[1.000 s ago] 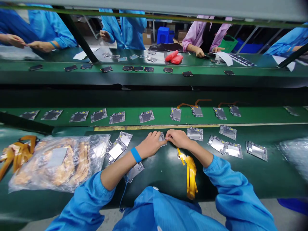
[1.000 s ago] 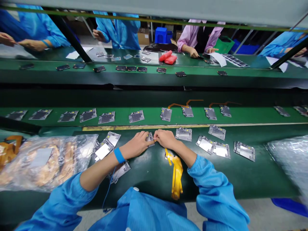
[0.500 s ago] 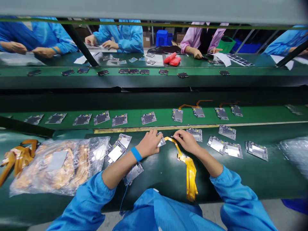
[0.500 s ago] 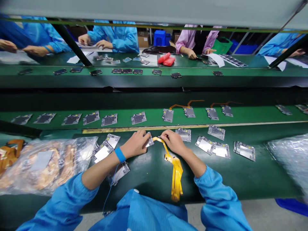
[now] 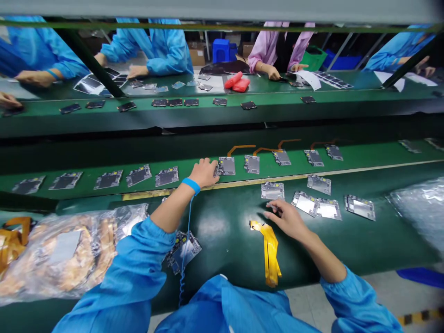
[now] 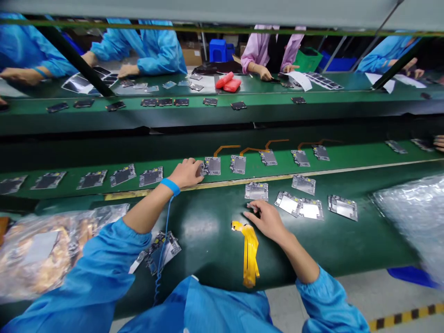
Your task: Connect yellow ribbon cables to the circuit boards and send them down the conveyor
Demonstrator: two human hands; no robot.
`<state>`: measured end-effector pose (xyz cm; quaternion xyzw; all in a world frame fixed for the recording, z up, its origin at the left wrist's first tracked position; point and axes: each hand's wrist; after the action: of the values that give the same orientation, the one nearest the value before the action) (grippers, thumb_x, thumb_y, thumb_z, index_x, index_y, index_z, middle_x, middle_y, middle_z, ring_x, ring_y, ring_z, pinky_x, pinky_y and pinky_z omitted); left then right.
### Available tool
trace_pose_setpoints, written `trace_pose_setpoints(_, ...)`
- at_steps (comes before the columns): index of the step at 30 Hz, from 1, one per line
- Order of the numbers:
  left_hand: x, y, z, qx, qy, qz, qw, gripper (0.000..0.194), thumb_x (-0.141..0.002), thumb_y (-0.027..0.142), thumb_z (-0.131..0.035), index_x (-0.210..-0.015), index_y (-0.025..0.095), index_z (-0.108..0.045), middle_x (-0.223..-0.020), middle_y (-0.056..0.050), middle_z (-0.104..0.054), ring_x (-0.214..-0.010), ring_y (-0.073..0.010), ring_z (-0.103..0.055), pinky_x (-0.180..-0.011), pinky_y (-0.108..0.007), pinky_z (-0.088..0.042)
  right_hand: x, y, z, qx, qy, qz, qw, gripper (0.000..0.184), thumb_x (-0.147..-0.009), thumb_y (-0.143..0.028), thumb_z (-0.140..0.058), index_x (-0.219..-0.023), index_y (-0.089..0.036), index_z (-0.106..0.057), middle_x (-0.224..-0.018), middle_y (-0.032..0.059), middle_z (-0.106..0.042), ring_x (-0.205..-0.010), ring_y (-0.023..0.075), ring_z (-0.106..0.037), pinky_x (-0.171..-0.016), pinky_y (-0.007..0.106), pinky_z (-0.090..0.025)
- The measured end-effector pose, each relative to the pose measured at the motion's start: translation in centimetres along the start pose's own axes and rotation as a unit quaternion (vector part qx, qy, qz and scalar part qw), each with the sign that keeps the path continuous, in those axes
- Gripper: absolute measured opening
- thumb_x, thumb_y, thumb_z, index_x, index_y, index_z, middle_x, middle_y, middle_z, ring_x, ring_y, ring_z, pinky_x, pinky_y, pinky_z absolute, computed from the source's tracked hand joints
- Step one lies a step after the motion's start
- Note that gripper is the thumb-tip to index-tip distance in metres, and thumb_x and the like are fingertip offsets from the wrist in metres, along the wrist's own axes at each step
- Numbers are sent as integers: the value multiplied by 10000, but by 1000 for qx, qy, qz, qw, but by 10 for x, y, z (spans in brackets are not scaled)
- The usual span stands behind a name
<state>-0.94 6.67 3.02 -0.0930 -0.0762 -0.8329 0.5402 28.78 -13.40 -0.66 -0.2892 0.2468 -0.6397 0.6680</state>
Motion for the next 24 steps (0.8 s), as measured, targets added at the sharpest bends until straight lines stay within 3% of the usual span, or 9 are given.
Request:
trace_pose_setpoints(5, 0, -14, -8, -29, -33, -33, 998, 661, -859, 285, -650, -1495, 195, -497, -1360, -194, -550, -1260, -369, -523, -995, -445, -482, 14, -12, 2, 50, -98, 12, 994, 210, -984, -390, -614, -961, -222, -738, -939, 53, -728, -803, 195, -665, -697, 284, -454)
trace_pose_setpoints(9, -4, -20, -7, -23, -40, -31, 998, 716, -817, 328, -685, -1486, 159, -493, -1293, -210, -568, -1215, -386, -549, -969, -453, -488, 15, -26, -10, 126, -136, 8, 983, 185, -965, -385, -665, -1053, -244, -746, -1009, 57, -725, -897, 220, -690, -728, 289, -444)
trace_pose_setpoints(13, -1, -28, -3, -36, -23, -12, 999, 707, -779, 349, -697, -1421, 114, -518, -1271, -228, -564, -1199, -404, -540, -947, -460, -491, 13, -31, -22, 155, -148, -12, 977, 126, -940, -358, -707, -998, -248, -722, -1020, 41, -714, -870, 205, -687, -689, 276, -404)
trace_pose_setpoints(18, 13, -38, 6, -44, -5, -6, 999, 670, -780, 341, -691, -1376, 77, -538, -1225, -233, -562, -1168, -408, -541, -915, -453, -490, 11, -33, -19, 122, -158, -21, 980, 93, -964, -291, -657, -899, -236, -696, -914, 20, -723, -815, 187, -669, -657, 261, -355)
trace_pose_setpoints(21, 31, -31, 7, -13, 10, -51, 999, 675, -778, 312, -691, -1393, 81, -535, -1232, -218, -556, -1159, -389, -536, -940, -447, -473, 12, -32, -14, 98, -151, -15, 984, 170, -989, -329, -618, -891, -243, -726, -887, 21, -741, -817, 198, -678, -667, 271, -372)
trace_pose_setpoints(24, 57, -13, -2, 16, 16, -118, 993, 656, -779, 283, -683, -1390, 89, -543, -1217, -203, -556, -1120, -367, -536, -933, -446, -465, 14, -28, -9, 55, -118, 6, 991, 201, -991, -347, -596, -936, -254, -766, -1003, 43, -761, -888, 211, -700, -727, 290, -429)
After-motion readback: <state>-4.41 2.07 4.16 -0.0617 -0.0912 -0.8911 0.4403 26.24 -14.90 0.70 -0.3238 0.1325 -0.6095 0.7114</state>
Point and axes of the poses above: each hand's wrist, its own x-axis away from the middle knuckle, its own z-axis out of the back of the hand, y = z × x
